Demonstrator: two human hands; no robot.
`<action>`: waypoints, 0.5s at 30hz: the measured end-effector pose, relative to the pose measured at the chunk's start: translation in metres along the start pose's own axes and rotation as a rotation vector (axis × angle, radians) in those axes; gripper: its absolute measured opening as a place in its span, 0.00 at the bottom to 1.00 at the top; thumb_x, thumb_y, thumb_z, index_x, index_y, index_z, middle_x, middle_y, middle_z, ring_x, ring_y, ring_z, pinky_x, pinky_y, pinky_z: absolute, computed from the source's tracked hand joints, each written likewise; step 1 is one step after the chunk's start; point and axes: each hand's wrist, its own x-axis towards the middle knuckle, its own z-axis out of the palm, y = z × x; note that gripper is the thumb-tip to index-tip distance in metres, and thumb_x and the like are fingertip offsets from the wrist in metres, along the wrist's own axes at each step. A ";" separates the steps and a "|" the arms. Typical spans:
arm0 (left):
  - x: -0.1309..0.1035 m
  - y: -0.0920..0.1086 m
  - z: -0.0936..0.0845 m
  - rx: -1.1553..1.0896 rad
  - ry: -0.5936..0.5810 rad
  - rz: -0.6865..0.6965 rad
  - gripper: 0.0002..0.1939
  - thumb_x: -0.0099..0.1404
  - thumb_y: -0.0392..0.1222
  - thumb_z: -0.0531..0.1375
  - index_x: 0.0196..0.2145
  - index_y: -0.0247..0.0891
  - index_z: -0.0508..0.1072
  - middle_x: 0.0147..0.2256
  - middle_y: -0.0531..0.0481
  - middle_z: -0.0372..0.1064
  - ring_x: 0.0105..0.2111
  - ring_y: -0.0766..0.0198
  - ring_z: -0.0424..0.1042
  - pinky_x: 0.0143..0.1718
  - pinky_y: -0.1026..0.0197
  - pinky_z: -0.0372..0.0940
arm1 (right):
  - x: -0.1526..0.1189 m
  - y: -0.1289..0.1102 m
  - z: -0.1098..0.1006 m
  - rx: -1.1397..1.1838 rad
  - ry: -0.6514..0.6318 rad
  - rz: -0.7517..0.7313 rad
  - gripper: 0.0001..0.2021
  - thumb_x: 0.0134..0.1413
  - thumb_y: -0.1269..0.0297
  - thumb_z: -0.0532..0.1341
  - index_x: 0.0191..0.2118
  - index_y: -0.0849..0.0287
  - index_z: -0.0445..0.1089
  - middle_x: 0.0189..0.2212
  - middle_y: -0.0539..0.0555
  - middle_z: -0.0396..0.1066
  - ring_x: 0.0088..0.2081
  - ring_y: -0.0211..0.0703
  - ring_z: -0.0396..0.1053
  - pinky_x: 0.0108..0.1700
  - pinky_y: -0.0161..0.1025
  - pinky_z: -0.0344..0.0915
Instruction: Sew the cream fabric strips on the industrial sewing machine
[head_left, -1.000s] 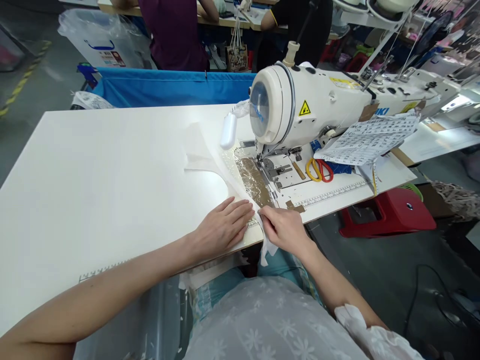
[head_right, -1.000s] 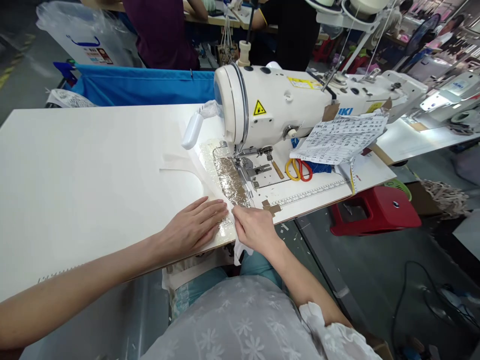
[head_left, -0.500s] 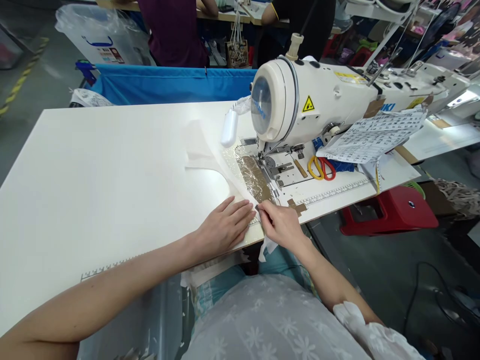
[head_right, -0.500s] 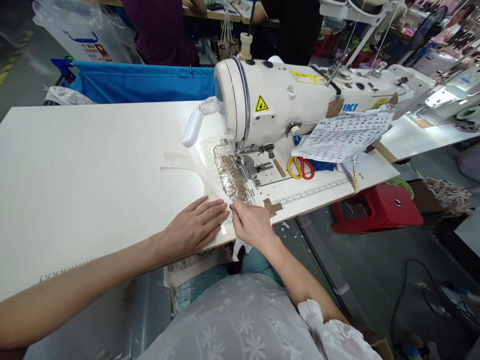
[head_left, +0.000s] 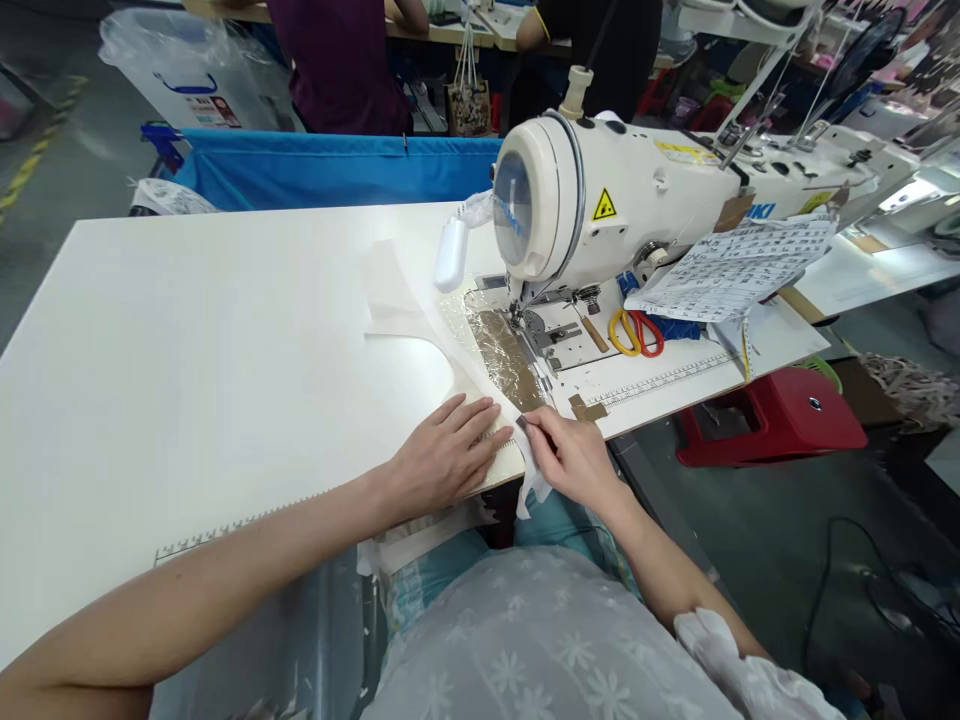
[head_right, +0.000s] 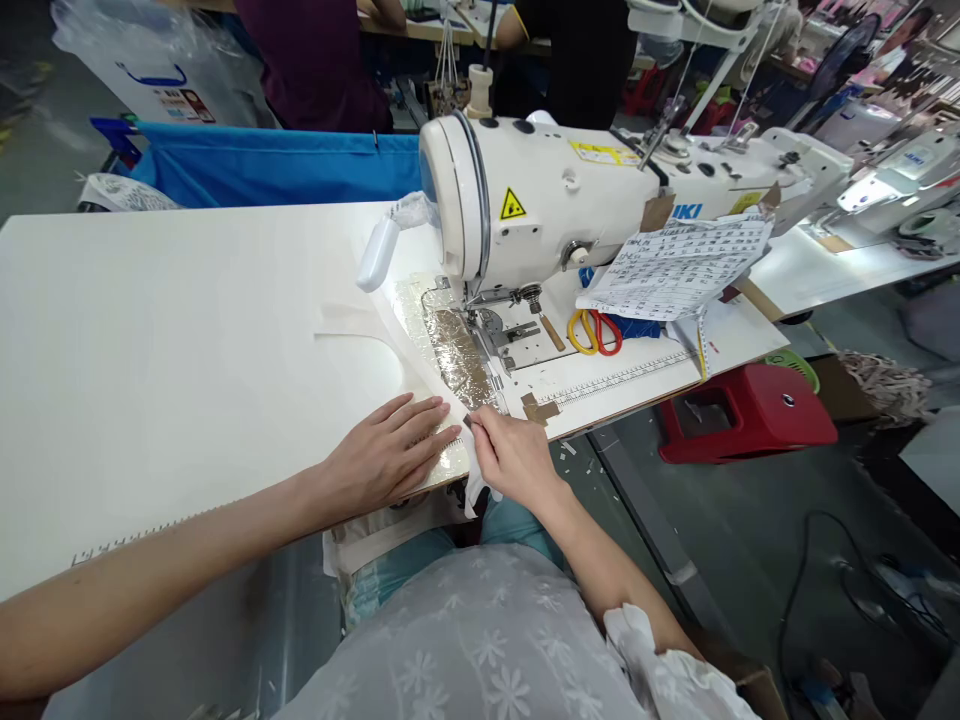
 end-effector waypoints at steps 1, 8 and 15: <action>0.000 0.000 0.000 0.004 0.000 0.000 0.18 0.72 0.39 0.55 0.56 0.33 0.69 0.56 0.36 0.68 0.58 0.47 0.66 0.59 0.44 0.61 | 0.001 -0.001 0.002 -0.020 -0.001 -0.016 0.13 0.68 0.64 0.48 0.41 0.58 0.69 0.25 0.50 0.74 0.25 0.39 0.69 0.27 0.33 0.52; 0.001 0.001 -0.003 0.017 0.010 -0.008 0.17 0.72 0.39 0.55 0.56 0.35 0.70 0.55 0.38 0.69 0.57 0.48 0.67 0.58 0.45 0.61 | 0.003 -0.002 0.004 -0.132 -0.013 -0.067 0.12 0.65 0.68 0.48 0.39 0.59 0.69 0.25 0.51 0.74 0.25 0.39 0.69 0.27 0.35 0.49; 0.002 0.002 -0.003 0.031 0.017 -0.011 0.16 0.73 0.39 0.53 0.55 0.34 0.71 0.55 0.39 0.70 0.57 0.48 0.68 0.57 0.45 0.62 | -0.023 0.004 -0.014 -0.165 -0.057 -0.062 0.12 0.65 0.69 0.49 0.35 0.58 0.69 0.21 0.48 0.69 0.23 0.38 0.66 0.27 0.35 0.46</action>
